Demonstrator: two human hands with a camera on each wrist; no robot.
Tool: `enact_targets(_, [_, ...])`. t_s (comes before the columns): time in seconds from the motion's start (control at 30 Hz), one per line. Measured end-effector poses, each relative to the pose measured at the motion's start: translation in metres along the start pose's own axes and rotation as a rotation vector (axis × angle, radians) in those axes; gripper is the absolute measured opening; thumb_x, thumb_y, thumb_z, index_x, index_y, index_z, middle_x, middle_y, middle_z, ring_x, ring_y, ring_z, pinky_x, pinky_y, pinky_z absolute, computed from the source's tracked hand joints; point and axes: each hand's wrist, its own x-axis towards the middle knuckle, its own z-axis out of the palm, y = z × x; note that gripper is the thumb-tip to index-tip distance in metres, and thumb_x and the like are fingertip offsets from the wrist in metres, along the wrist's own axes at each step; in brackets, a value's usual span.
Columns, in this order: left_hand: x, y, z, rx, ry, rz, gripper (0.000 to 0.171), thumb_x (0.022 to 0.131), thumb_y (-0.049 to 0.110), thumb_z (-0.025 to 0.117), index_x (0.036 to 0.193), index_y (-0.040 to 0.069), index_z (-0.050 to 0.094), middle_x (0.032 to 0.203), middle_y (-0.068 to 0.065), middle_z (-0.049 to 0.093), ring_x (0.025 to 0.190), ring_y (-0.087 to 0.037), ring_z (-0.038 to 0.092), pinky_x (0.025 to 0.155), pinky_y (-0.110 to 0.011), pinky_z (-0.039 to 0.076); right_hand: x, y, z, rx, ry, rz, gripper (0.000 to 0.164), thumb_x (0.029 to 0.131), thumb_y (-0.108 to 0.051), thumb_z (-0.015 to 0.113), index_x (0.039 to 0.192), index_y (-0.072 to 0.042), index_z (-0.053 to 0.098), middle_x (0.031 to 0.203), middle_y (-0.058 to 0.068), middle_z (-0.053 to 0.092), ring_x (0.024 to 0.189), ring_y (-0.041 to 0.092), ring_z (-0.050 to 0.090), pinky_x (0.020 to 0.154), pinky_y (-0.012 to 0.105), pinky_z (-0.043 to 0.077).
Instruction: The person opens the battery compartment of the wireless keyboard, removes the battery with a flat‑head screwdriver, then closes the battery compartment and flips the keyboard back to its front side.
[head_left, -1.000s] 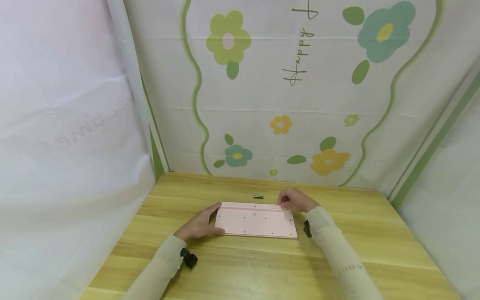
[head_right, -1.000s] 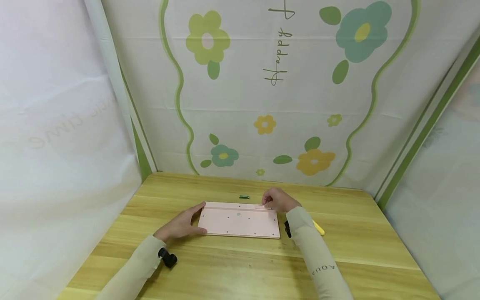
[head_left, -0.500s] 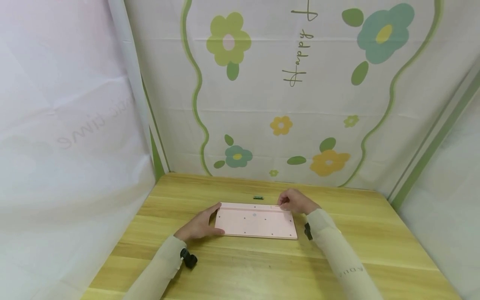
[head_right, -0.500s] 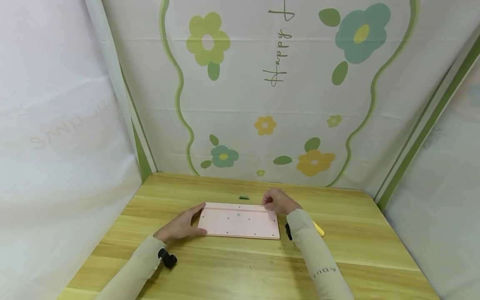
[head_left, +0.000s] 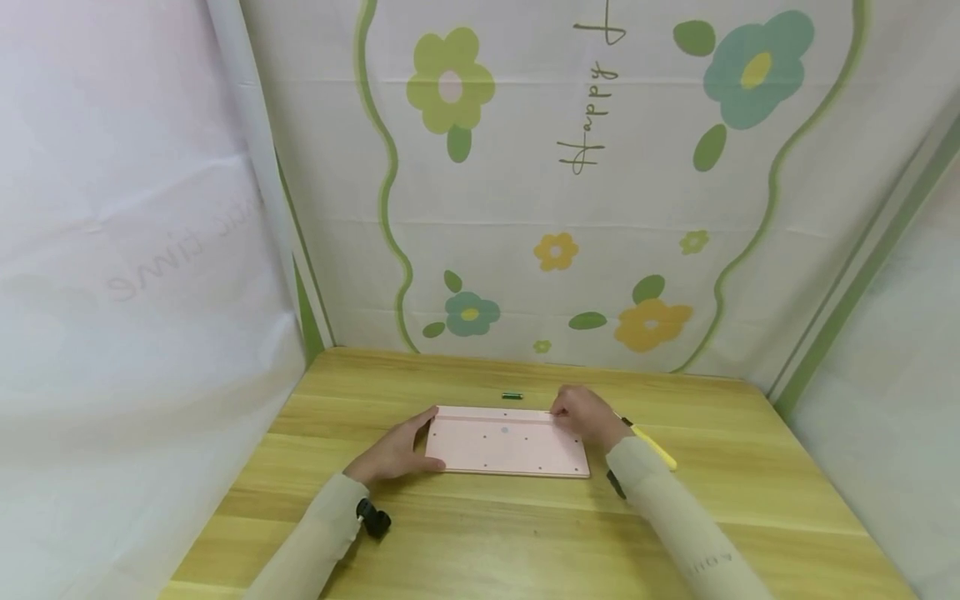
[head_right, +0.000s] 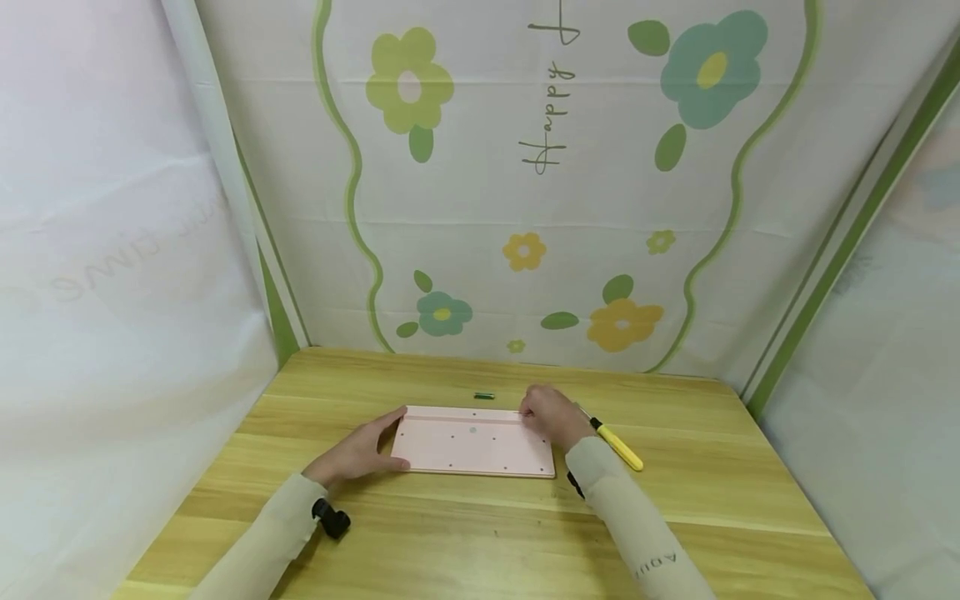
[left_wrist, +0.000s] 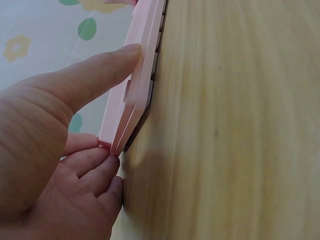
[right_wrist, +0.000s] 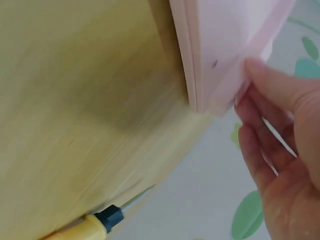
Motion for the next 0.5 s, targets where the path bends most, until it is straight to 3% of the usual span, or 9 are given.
enact_targets(0.1, [-0.001,-0.001,-0.001,0.0,-0.003,0.008,0.109,0.087,0.038,0.088,0.168,0.006,0.023,0.173,-0.02,0.029,0.16,-0.041,0.029,0.129,-0.059,0.032,-0.001,-0.007,0.004,-0.127,0.021,-0.035,0.03,0.093,0.005,0.07,0.068,-0.01,0.072,0.077,0.0,0.06,0.069,0.01,0.044,0.059,0.02,0.04])
enact_targets(0.27, [-0.001,-0.002,-0.001,-0.004,-0.006,0.011,0.109,0.087,0.038,0.088,0.169,0.006,0.023,0.173,-0.02,0.029,0.161,-0.041,0.028,0.128,-0.059,0.032,-0.002,-0.012,0.011,-0.285,0.086,-0.091,0.029,0.091,0.007,0.069,0.067,-0.009,0.073,0.075,0.0,0.062,0.066,0.01,0.052,0.059,0.022,0.05])
enact_targets(0.4, [-0.001,-0.001,-0.001,-0.003,-0.01,0.006,0.109,0.088,0.039,0.088,0.169,0.007,0.023,0.174,-0.019,0.028,0.161,-0.04,0.028,0.129,-0.058,0.032,-0.005,-0.009,0.015,-0.315,0.118,-0.109,0.021,0.093,0.002,0.072,0.078,-0.011,0.079,0.079,0.001,0.067,0.071,0.012,0.061,0.065,0.026,0.059])
enact_targets(0.5, [0.0,-0.001,-0.001,0.018,-0.012,0.007,0.109,0.088,0.039,0.088,0.169,0.006,0.023,0.173,-0.019,0.029,0.161,-0.041,0.029,0.129,-0.058,0.032,-0.009,-0.005,0.016,-0.255,0.107,-0.096,0.017,0.096,-0.002,0.074,0.084,-0.011,0.081,0.083,0.0,0.067,0.075,0.012,0.062,0.069,0.027,0.06])
